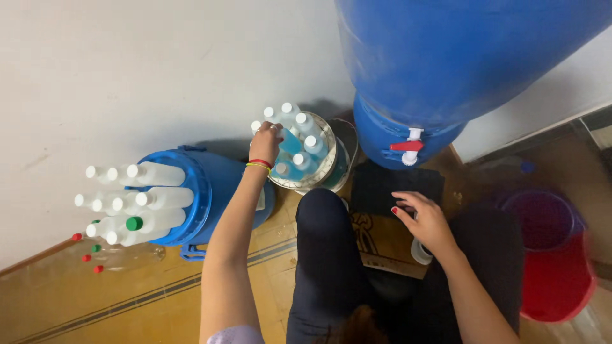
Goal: The person fills multiple small white plastic bottles with a blue liquid from a large blue barrel equipped with a tap. After filling each bottle, the person screws on a white cap and places the bottle into a white bucket. The process is repeated for several bottles.
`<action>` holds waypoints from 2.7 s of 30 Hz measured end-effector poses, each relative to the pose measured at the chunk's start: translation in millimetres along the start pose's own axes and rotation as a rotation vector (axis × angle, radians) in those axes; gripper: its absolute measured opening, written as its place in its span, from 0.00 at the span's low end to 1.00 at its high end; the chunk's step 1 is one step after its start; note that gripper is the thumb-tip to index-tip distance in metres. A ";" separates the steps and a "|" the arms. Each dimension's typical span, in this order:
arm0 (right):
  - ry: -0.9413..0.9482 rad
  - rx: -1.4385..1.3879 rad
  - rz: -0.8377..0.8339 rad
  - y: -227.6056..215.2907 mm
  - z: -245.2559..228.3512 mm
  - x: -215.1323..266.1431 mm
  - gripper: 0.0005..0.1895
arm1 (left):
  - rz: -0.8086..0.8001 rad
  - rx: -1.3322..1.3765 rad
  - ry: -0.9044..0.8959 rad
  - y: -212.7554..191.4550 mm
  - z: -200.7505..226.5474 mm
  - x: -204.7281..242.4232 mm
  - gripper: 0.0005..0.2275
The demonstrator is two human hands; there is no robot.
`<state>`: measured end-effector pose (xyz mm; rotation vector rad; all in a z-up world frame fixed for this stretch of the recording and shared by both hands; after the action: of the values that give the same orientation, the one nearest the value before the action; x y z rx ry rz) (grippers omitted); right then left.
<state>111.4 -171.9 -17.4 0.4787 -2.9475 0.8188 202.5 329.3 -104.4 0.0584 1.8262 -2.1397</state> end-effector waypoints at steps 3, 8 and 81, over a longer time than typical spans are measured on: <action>0.023 0.015 -0.008 0.8 2.1 0.0 0.20 | -0.042 0.004 0.008 15.5 -5.9 -1.8 0.16; 0.044 -0.001 -0.044 2.5 1.2 0.2 0.21 | -0.065 0.005 0.022 28.5 -11.1 -2.2 0.16; 0.122 0.064 0.356 -59.1 -11.0 54.6 0.23 | -0.120 0.493 0.208 -53.0 363.2 224.6 0.44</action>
<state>77.1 -229.7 28.1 -0.0988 -2.9375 0.9365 40.5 -64.5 -42.7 0.3010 1.3827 -2.7102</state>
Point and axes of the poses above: each hand's wrist, its own x-axis away from the middle knuckle, its own y-axis out of the palm, z = x × y, the point moved 8 cm from there along -x, towards the middle knuckle, and after that the axes turned 11 degrees about z, right-handed, at the moved point
